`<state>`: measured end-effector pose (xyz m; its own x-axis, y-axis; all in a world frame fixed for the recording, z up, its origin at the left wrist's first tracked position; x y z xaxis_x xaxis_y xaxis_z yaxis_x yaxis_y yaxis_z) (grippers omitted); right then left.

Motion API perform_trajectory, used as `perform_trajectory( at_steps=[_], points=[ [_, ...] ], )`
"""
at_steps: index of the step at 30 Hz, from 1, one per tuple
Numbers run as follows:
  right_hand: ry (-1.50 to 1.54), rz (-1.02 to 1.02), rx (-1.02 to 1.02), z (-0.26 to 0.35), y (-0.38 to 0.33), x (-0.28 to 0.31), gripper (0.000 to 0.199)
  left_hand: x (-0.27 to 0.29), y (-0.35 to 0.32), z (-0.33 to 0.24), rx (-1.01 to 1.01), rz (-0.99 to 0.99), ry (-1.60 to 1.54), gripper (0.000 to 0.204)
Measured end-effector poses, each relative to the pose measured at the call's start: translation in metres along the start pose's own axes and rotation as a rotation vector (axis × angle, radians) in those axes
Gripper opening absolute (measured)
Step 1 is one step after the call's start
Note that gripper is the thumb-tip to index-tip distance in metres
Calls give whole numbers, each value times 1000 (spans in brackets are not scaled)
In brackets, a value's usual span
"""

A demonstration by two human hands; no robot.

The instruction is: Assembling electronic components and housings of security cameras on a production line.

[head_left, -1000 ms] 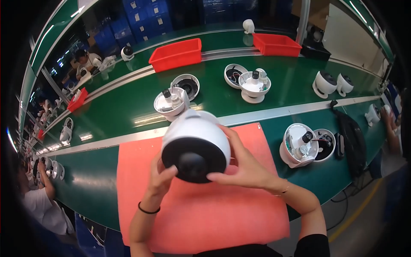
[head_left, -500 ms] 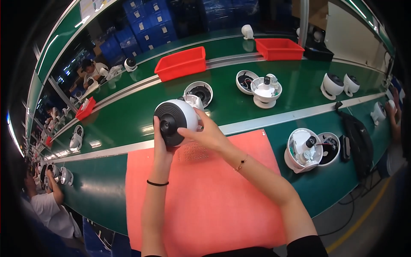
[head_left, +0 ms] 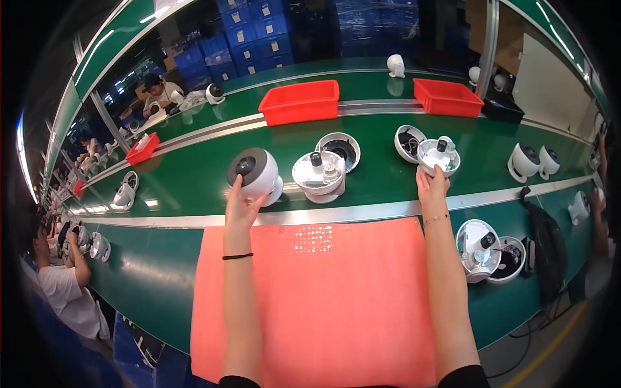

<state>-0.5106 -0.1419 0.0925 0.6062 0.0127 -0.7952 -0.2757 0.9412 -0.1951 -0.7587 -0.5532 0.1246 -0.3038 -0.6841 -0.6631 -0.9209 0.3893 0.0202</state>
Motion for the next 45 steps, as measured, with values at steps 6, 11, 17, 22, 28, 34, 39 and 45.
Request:
perform_trajectory(
  at_steps=[6, 11, 17, 22, 28, 34, 39, 45],
  points=[
    [118, -29, 95, 8, 9, 4, 44, 26, 18, 38, -22, -249, 62, 83],
    [150, 32, 145, 27, -39, -3, 44, -27, -5, 63, 228, -85, -164, 88],
    [105, 283, -39, 39, -127, -22, 47, -98, -21, 135, 558, 3, -244, 73],
    [-151, 307, -397, 44, -210, -1, 47, -100, 9, 146, 312, 90, -78, 45],
    [-692, 398, -494, 48, -229, 53, 43, -109, -49, 92, 326, 152, -116, 40],
    [-1067, 623, -537, 26, -226, 66, 46, -63, -118, -4, 263, 175, -111, 45],
    [-1424, 1093, 808, 75, -317, -31, 54, 63, -189, -73, 58, -52, 71, 43],
    [-1526, 1824, 919, 10, -430, 7, 44, 125, -245, -66, 85, -151, 192, 49]
  ],
)
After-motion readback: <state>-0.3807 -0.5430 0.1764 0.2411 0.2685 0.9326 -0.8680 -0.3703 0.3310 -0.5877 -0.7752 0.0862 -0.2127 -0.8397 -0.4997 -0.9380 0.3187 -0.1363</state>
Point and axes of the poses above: each hand's wrist, its own y-axis towards the middle knuckle, its own x-axis out of the back of the hand, z = x × y, the point moved 9 cm from there along y, towards the middle knuckle, and after that the axes turned 3 degrees about -z, right-handed, at the moved point
